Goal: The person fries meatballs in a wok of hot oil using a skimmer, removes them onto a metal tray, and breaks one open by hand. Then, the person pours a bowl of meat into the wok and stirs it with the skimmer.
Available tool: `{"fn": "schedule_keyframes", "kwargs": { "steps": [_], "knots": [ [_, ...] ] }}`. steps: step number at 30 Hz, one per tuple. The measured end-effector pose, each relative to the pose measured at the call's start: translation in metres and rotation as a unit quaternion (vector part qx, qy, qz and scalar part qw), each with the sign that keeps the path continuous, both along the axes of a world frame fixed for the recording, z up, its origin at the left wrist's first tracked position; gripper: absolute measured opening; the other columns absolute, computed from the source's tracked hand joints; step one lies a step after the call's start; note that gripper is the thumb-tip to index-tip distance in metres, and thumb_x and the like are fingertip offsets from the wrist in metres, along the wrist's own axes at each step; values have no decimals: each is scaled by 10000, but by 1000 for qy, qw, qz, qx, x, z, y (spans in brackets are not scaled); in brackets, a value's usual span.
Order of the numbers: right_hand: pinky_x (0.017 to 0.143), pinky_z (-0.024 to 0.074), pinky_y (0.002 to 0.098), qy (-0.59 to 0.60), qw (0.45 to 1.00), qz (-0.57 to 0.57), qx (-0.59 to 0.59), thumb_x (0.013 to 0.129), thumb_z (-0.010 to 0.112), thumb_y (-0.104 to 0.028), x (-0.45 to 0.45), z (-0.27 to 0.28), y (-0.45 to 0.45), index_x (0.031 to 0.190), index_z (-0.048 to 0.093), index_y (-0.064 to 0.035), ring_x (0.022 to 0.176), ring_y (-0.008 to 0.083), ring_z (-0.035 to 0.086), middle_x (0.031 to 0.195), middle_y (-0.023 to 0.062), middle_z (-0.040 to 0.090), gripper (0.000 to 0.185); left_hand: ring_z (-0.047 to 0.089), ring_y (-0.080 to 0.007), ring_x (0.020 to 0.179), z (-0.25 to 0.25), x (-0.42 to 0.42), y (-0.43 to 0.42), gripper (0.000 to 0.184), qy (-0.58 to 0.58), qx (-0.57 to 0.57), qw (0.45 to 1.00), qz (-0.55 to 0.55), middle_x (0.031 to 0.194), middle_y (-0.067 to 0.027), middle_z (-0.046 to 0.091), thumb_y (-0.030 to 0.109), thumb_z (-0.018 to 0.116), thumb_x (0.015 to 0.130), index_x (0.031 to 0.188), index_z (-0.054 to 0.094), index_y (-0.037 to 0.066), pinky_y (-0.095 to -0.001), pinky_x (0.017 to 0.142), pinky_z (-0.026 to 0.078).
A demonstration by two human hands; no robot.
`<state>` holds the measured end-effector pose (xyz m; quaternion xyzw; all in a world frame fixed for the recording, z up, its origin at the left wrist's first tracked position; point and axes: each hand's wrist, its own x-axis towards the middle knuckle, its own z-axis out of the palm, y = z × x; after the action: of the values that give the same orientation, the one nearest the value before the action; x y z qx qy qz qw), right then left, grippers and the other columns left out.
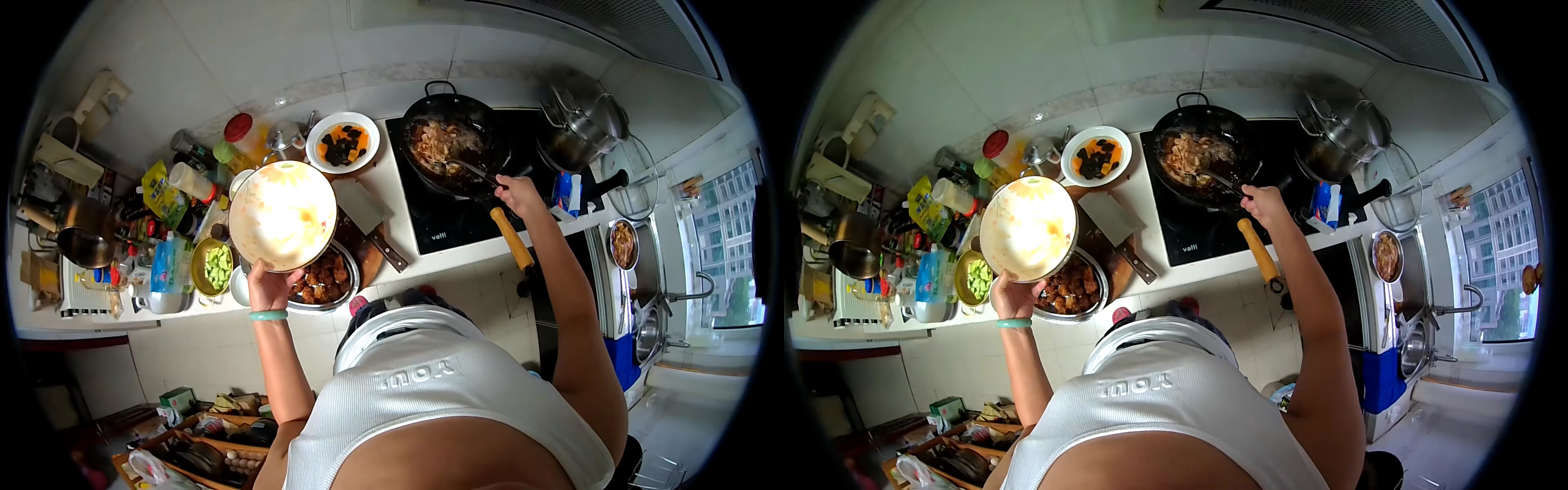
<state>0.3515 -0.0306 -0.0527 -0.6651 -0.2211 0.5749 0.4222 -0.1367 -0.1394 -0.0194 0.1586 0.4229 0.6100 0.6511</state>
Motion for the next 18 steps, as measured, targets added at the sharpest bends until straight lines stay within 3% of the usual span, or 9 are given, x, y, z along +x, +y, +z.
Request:
{"fn": "schedule_keyframes", "kwargs": {
  "steps": [1,2,3,4,5,7,9,11,18],
  "knots": [
    [341,293,185,0,1000,6,2,808,589,-134,-2,1,1,761,540,56,394,74,408,588,76,532,202,587,-321,914,0,0,0,455,3,2,1000,-1,1119,-178,521,183,514,736,1145,441,-2,-383,620,577],
    [384,348,217,-157,986,38,51,806,588,-145,-2,4,-3,816,570,51,414,112,457,592,89,555,198,587,-321,914,0,1,0,455,3,2,1000,-1,1119,-178,521,183,514,736,1145,441,-2,-383,620,577],
    [428,404,249,-309,943,70,99,803,587,-157,-3,9,-8,871,599,46,434,151,505,596,102,577,214,586,-320,917,0,1,-1,442,-1,1,1000,5,1119,-177,521,182,514,735,1132,449,-1,-385,619,577],
    [549,467,323,-484,855,121,142,797,581,-178,-11,40,-21,947,621,8,546,248,589,639,146,605,242,585,-320,921,-1,4,-2,429,-5,-1,1000,10,1119,-176,522,181,515,735,1118,457,-1,-386,619,577],
    [549,467,323,-483,855,121,142,797,581,-178,-10,40,-23,947,621,8,546,248,589,639,146,605,242,585,-320,921,0,5,-2,429,-5,-1,1000,10,1119,-176,522,181,515,735,1118,457,-1,-386,619,577],
    [593,477,362,-615,736,124,255,793,577,-188,-4,41,-26,938,609,24,624,310,598,671,199,594,259,582,-320,927,1,7,-2,407,-1,5,1000,6,1122,-174,520,177,517,734,1097,467,0,-389,615,577],
    [581,477,363,-651,708,140,235,797,572,-178,-1,44,-26,992,599,0,636,297,599,686,162,606,265,582,-319,928,4,11,-2,410,-5,6,1000,7,1121,-172,520,175,515,734,1100,463,-1,-387,613,577],
    [563,473,346,-725,606,167,281,797,573,-173,5,43,-21,1054,578,-28,621,278,587,701,123,594,295,581,-319,928,4,14,-2,413,-8,8,1000,6,1120,-171,520,173,514,733,1103,459,-2,-385,612,578],
    [558,457,320,-773,471,224,362,752,583,-93,9,25,15,1069,576,-57,651,214,548,685,64,509,319,582,-302,927,7,27,0,497,4,16,1000,-4,1120,-163,520,181,528,729,1181,412,8,-373,613,578]
  ]
}}
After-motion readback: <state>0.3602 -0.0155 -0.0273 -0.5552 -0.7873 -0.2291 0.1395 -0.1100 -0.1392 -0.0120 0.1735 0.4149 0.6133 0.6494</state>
